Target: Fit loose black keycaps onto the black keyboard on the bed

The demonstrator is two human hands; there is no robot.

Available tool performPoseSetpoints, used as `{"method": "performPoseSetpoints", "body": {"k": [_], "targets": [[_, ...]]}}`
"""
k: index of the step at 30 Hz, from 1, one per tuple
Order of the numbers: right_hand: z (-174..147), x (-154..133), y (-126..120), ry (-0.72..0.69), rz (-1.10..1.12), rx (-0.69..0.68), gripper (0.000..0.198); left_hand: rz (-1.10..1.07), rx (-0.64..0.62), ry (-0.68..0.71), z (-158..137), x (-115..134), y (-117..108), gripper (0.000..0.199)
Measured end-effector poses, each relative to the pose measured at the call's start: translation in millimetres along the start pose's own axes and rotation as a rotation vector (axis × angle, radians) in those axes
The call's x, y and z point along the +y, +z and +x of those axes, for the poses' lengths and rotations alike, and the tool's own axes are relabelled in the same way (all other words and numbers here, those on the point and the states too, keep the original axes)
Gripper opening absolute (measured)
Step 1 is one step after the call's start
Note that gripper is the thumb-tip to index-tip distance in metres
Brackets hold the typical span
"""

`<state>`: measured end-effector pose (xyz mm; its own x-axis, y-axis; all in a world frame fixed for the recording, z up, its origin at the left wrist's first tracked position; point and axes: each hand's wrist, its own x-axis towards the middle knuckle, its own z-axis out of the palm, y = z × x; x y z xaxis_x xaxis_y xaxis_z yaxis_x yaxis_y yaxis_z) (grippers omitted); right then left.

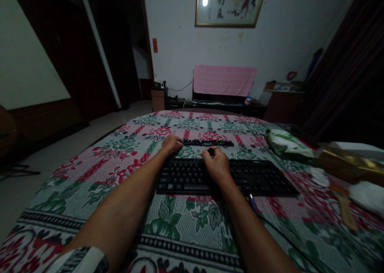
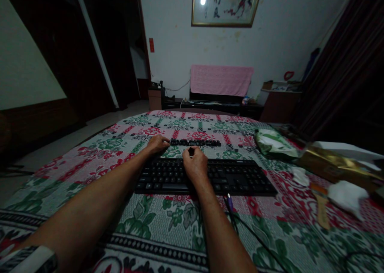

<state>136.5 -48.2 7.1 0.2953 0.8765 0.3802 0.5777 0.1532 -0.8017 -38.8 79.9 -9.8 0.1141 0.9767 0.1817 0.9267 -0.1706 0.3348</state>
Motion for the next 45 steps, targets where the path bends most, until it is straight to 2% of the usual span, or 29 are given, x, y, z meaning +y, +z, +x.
{"method": "performPoseSetpoints", "body": {"k": [18, 27, 32, 35, 38, 42, 45], "targets": [[-1, 1, 1, -0.041, 0.055, 0.000, 0.018, -0.022, 0.010, -0.069, 0, 1, 3, 0.038], [-1, 3, 3, -0.046, 0.044, 0.010, 0.018, -0.065, -0.001, -0.046, 0, -1, 2, 0.042], [-1, 3, 3, -0.056, 0.068, -0.001, 0.018, -0.129, -0.009, 0.011, -2, -4, -2, 0.046], [0, 3, 3, -0.068, 0.058, -0.002, 0.017, -0.143, -0.015, 0.006, -10, -2, -8, 0.054], [1, 2, 2, -0.051, 0.045, -0.007, 0.016, -0.173, -0.108, 0.002, -25, 3, -16, 0.046], [3, 2, -1, -0.027, 0.062, -0.028, 0.016, -0.301, -0.221, 0.143, -47, 8, -22, 0.038], [4, 3, -3, -0.045, 0.054, -0.047, 0.017, -0.334, -0.214, 0.191, -59, 9, -20, 0.035]]}}
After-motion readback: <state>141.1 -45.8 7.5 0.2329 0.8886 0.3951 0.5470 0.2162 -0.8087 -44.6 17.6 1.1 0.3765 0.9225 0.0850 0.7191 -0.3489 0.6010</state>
